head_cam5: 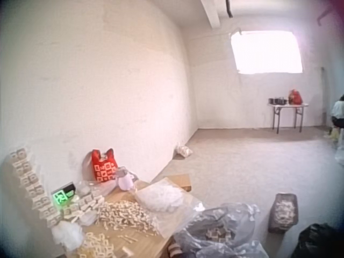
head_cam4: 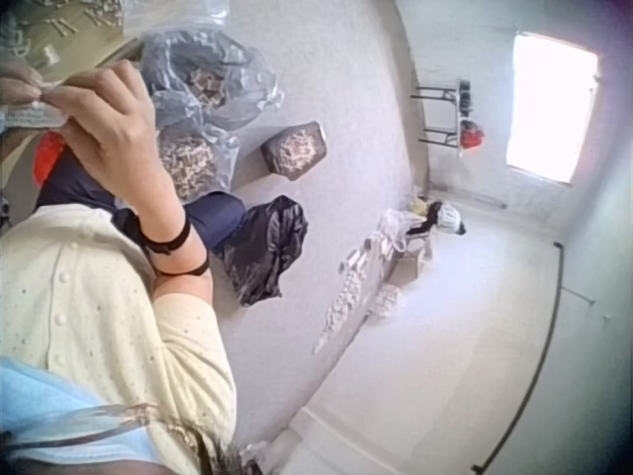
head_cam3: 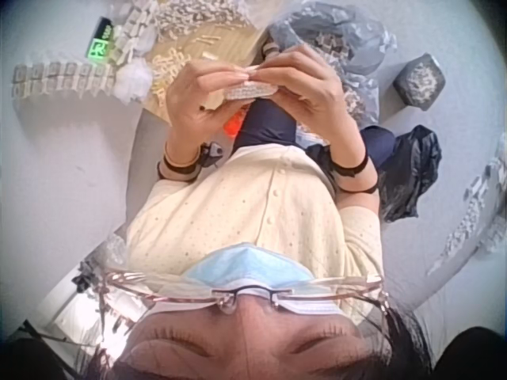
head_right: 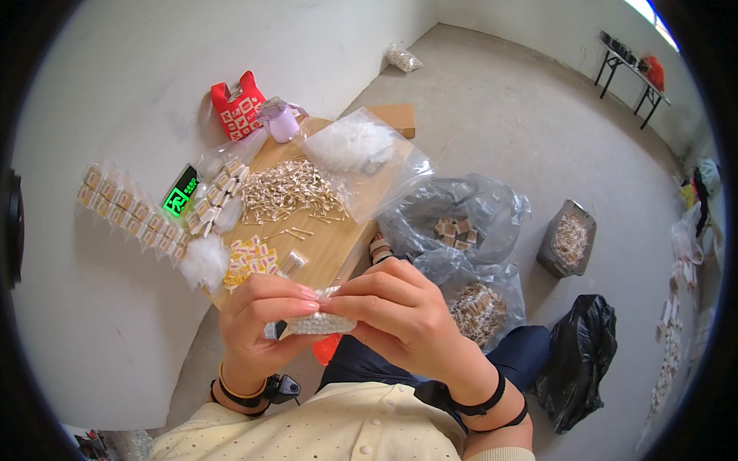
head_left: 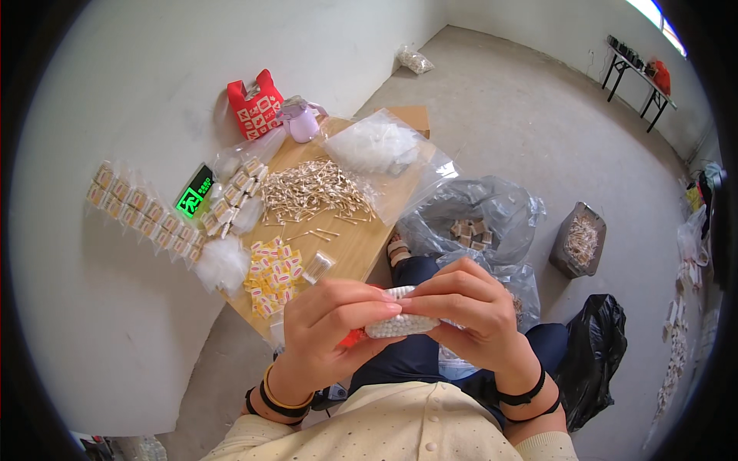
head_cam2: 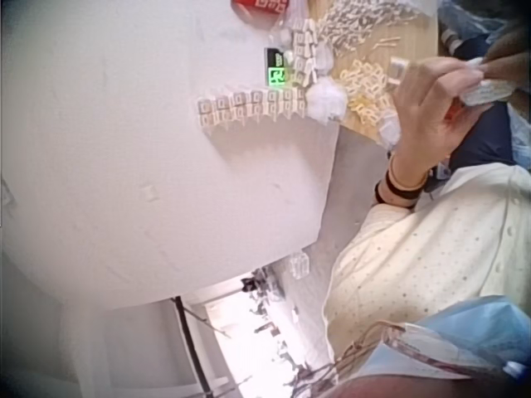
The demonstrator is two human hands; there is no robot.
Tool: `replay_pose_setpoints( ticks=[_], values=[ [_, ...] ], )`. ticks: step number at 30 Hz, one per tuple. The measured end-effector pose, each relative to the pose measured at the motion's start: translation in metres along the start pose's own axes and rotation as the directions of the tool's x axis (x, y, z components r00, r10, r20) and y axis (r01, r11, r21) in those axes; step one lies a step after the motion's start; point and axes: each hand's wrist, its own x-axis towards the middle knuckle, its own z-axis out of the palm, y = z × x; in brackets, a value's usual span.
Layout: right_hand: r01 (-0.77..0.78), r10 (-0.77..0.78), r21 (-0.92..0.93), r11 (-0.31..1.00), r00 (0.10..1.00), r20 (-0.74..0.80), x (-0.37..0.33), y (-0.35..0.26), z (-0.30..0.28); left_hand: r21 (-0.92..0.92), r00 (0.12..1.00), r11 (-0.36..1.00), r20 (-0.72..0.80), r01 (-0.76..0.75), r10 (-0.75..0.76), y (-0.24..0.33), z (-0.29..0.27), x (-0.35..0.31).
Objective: The person sits on the floor and packs cotton swabs into small plastic bags. They pick up a bundle of swabs, place them into a clear plastic wrapper, and seal the package. The person repeats this process, handling the swabs and wrappers by hand.
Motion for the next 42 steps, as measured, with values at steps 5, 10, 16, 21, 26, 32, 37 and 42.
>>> replay_pose_setpoints(
  ticks=[5,10,16,21,26,32,37,42],
  values=[
    [0.011,-0.01,-0.052,0.999,1.0,0.003,0.003,0.004,0.001,0.024,1.0,1.0,-0.03,-0.001,0.001,-0.005,-0.003,-0.004],
    [-0.212,0.211,0.154,0.965,0.977,0.023,0.001,0.026,0.025,-0.41,0.904,0.88,-0.237,0.238,-0.355,-0.021,0.009,-0.02],
    [-0.416,0.516,0.589,0.693,0.857,-0.002,0.006,0.043,0.056,-0.741,0.768,0.586,-0.153,0.327,-0.622,-0.056,0.02,-0.034],
    [-0.486,0.504,0.139,0.863,0.847,-0.17,0.026,0.049,0.081,-0.775,0.733,0.489,-0.049,0.4,-0.678,-0.074,0.019,-0.047],
    [-0.47,0.469,0.012,0.882,0.877,-0.104,0.036,0.054,0.103,-0.834,0.66,0.354,0.017,0.424,-0.751,-0.092,0.011,-0.062],
    [-0.425,0.423,0.028,0.905,0.905,0.046,0.036,0.059,0.131,-0.768,0.609,0.409,-0.031,0.493,-0.793,-0.111,0.007,-0.081],
    [-0.434,0.433,0.014,0.901,0.9,0.05,0.047,0.067,0.153,-0.721,0.548,0.477,-0.161,0.503,-0.821,-0.132,0.014,-0.091],
    [-0.322,0.329,-0.129,0.938,0.944,0.036,0.049,0.085,0.173,-0.88,0.423,0.201,0.0,0.43,-0.906,-0.143,0.013,-0.089]
  ],
)
